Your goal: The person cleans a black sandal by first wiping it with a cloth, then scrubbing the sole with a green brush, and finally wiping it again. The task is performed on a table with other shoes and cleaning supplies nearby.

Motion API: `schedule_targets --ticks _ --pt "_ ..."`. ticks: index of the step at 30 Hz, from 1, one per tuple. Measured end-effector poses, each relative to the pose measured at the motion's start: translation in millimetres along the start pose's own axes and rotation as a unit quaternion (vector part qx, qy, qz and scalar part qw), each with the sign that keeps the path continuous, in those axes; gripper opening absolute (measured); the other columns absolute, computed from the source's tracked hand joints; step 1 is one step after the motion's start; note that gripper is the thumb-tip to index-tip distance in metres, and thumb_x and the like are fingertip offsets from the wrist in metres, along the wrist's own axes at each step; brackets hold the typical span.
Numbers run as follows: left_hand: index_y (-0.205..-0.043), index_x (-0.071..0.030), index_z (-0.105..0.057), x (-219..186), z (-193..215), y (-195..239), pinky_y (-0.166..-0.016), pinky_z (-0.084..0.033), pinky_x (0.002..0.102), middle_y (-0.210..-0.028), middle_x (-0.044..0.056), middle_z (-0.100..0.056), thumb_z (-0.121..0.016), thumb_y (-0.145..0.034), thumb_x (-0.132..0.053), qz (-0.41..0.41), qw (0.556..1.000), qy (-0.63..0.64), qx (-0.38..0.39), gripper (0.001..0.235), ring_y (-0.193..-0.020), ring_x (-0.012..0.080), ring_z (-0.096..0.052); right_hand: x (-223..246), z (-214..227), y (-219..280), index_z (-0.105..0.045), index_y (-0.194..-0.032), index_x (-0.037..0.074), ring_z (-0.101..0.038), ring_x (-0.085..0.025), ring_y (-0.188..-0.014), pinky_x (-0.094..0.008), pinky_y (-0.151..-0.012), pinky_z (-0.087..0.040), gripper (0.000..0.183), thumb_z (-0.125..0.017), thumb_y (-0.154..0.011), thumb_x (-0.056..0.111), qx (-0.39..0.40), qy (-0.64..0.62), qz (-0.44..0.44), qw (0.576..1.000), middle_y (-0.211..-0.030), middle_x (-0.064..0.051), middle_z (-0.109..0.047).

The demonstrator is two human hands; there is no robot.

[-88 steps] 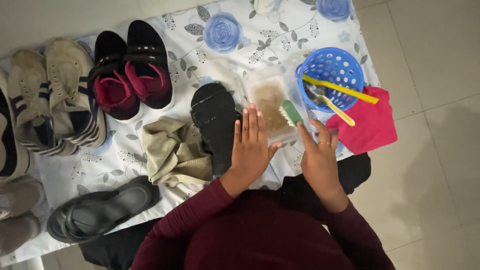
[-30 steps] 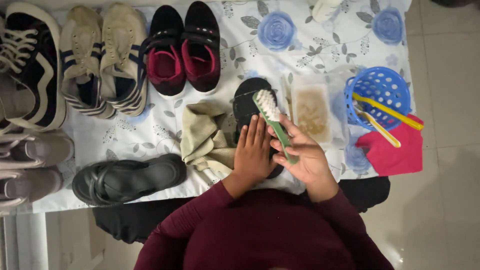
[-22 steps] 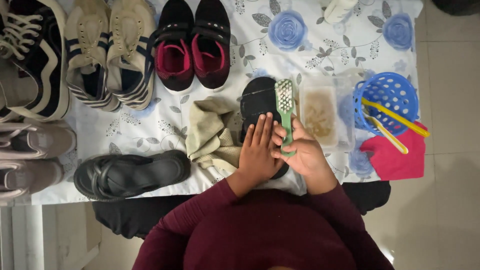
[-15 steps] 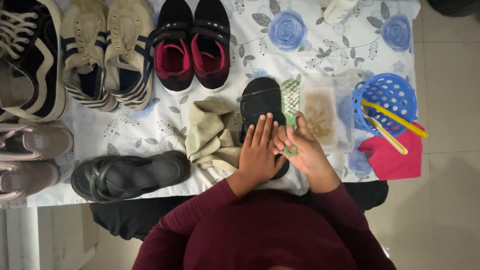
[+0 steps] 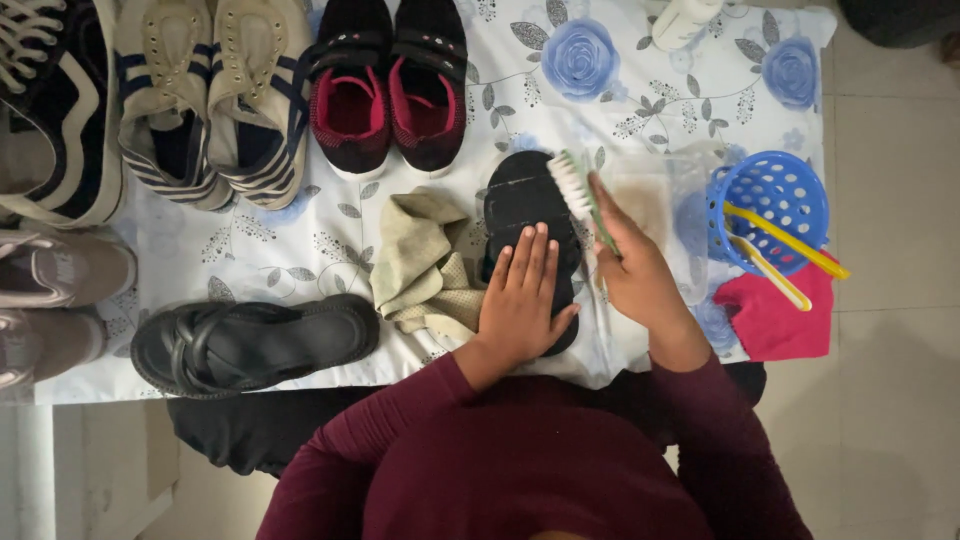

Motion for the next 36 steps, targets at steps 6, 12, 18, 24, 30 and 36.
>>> schedule_targets --ticks 6,12,18,24,30,36 --pt "-0.158 0.005 -0.028 0 -2 1 -0.126 -0.014 0.054 -0.167 0.026 -0.021 -0.041 -0.1 -0.063 -0.001 1.0 0.0 0.011 0.09 -0.157 0.0392 -0.017 -36 -19 -17 -0.021 -0.166 0.011 -0.026 -0.04 -0.152 -0.055 -0.119 -0.029 0.089 -0.047 -0.087 -0.021 0.054 0.413 0.054 0.907 -0.169 -0.013 -0.024" --pt "-0.159 0.004 -0.026 0 -4 0 -0.126 -0.011 0.054 -0.167 0.026 -0.019 -0.04 -0.1 -0.063 -0.001 1.0 -0.014 0.023 0.091 -0.157 0.0389 -0.015 -58 -33 -37 -0.017 -0.167 0.012 -0.026 -0.034 -0.153 -0.054 -0.124 -0.021 0.091 -0.055 -0.088 -0.012 0.072 0.526 -0.007 0.847 -0.171 -0.01 -0.022" --pt "-0.156 0.006 -0.031 0 -7 1 -0.127 -0.014 0.054 -0.166 0.027 -0.022 -0.038 -0.1 -0.063 -0.002 1.0 0.002 0.009 0.089 -0.157 0.0404 -0.016 -60 -59 -39 -0.026 -0.16 -0.003 -0.045 -0.042 -0.142 -0.056 -0.116 -0.035 0.094 -0.07 -0.077 -0.005 0.069 0.48 0.054 0.873 -0.162 -0.025 -0.036" --pt "-0.158 0.006 -0.029 0 -3 -1 -0.125 -0.015 0.055 -0.166 0.028 -0.023 -0.047 -0.097 -0.061 -0.003 1.0 0.006 -0.004 0.092 -0.156 0.0418 -0.019 -68 -35 -55 -0.028 -0.161 -0.004 -0.045 -0.044 -0.142 -0.059 -0.118 -0.03 0.079 -0.054 -0.086 -0.007 0.046 0.542 0.047 0.838 -0.16 -0.025 -0.04" --pt "-0.157 0.006 -0.029 0 -5 0 -0.125 -0.017 0.055 -0.165 0.029 -0.023 -0.042 -0.099 -0.06 -0.002 1.0 0.016 -0.012 0.089 -0.156 0.0422 -0.019 -53 -47 -52 -0.03 -0.16 -0.003 -0.049 -0.045 -0.139 -0.06 -0.114 -0.034 0.083 -0.057 -0.082 -0.009 0.082 0.492 0.056 0.865 -0.153 -0.028 -0.048" --pt "-0.158 0.005 -0.028 1 -7 1 -0.126 -0.015 0.055 -0.166 0.028 -0.022 -0.04 -0.1 -0.061 0.003 1.0 0.015 -0.005 0.089 -0.157 0.0411 -0.017 -66 -55 -55 -0.032 -0.16 0.001 -0.045 -0.041 -0.143 -0.06 -0.116 -0.033 0.106 -0.079 -0.065 -0.001 0.103 0.506 0.078 0.853 -0.161 -0.021 -0.04"
Point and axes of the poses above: each hand's wrist, its own y-axis away from the middle knuckle, its own z-axis out of the back of the hand, x = y × z, the point moved 7 cm from there along -y, towards the middle knuckle
